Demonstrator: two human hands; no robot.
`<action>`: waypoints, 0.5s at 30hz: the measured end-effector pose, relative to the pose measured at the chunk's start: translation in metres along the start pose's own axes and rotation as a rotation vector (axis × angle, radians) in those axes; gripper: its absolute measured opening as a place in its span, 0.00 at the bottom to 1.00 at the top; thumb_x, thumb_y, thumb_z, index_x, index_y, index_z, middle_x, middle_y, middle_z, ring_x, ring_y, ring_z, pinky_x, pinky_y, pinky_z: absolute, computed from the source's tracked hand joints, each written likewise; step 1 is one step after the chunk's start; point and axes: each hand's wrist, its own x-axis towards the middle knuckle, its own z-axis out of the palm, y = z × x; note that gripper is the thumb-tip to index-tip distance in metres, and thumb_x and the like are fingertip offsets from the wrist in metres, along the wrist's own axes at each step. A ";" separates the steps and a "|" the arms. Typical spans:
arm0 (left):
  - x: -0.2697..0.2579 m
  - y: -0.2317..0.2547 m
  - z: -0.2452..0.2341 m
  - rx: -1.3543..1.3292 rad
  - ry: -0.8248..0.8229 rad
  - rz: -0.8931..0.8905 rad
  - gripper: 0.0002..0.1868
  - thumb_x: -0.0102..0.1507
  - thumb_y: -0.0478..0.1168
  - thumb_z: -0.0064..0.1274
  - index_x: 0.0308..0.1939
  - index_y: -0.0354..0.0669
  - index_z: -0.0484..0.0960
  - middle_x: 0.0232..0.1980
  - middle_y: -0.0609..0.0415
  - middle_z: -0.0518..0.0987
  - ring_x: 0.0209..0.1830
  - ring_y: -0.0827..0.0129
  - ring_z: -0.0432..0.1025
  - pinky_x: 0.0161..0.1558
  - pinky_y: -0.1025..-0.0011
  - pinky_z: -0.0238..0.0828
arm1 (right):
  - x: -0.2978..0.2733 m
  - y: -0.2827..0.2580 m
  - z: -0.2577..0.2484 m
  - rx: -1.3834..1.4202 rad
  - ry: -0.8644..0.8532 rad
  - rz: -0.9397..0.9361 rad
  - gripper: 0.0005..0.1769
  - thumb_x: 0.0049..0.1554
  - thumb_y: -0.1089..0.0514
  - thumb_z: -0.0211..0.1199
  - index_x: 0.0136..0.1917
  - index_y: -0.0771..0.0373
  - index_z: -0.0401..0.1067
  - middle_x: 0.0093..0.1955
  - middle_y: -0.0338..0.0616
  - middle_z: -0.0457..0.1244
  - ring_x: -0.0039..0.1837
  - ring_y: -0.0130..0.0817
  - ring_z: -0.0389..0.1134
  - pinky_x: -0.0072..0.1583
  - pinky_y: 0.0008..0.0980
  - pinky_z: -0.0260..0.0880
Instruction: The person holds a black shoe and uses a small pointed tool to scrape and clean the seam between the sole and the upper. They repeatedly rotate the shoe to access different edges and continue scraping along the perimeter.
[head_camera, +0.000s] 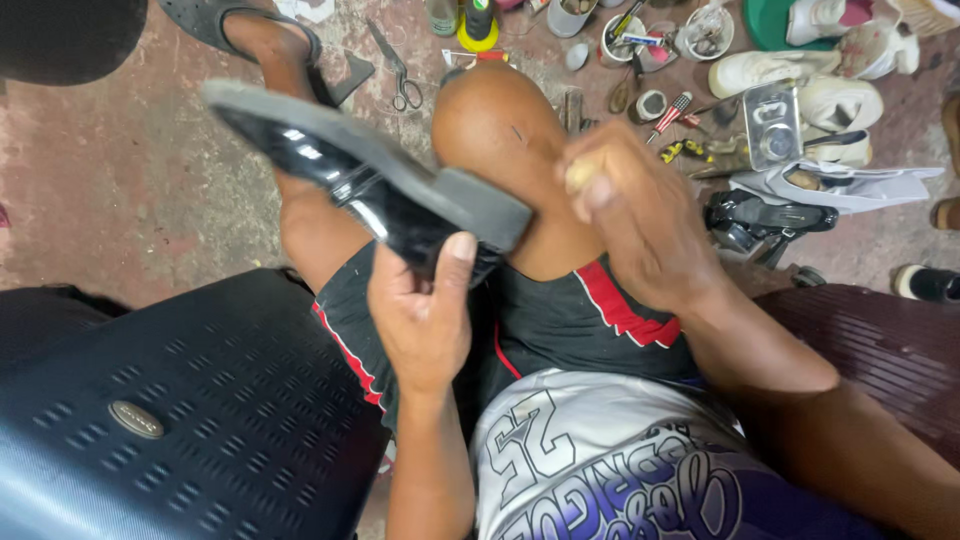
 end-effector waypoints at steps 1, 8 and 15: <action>0.002 -0.002 -0.003 0.025 0.014 -0.003 0.15 0.70 0.35 0.56 0.59 0.33 0.75 0.53 0.56 0.79 0.52 0.77 0.72 0.59 0.75 0.70 | -0.003 0.002 -0.005 -0.166 -0.037 -0.076 0.14 0.70 0.50 0.52 0.60 0.61 0.68 0.51 0.47 0.65 0.45 0.33 0.68 0.47 0.30 0.69; 0.010 -0.010 -0.009 0.167 0.052 0.019 0.13 0.72 0.35 0.55 0.58 0.32 0.76 0.52 0.56 0.79 0.51 0.77 0.71 0.59 0.75 0.70 | -0.014 0.019 0.013 -0.097 -0.080 -0.295 0.17 0.64 0.61 0.62 0.66 0.62 0.70 0.60 0.51 0.69 0.54 0.37 0.75 0.54 0.31 0.75; 0.019 0.009 -0.012 0.091 -0.097 -0.061 0.20 0.63 0.30 0.61 0.57 0.34 0.72 0.51 0.59 0.78 0.49 0.79 0.72 0.54 0.77 0.70 | 0.011 0.021 0.023 -0.041 -0.005 -0.225 0.22 0.61 0.59 0.68 0.67 0.64 0.68 0.54 0.48 0.66 0.52 0.39 0.70 0.55 0.33 0.70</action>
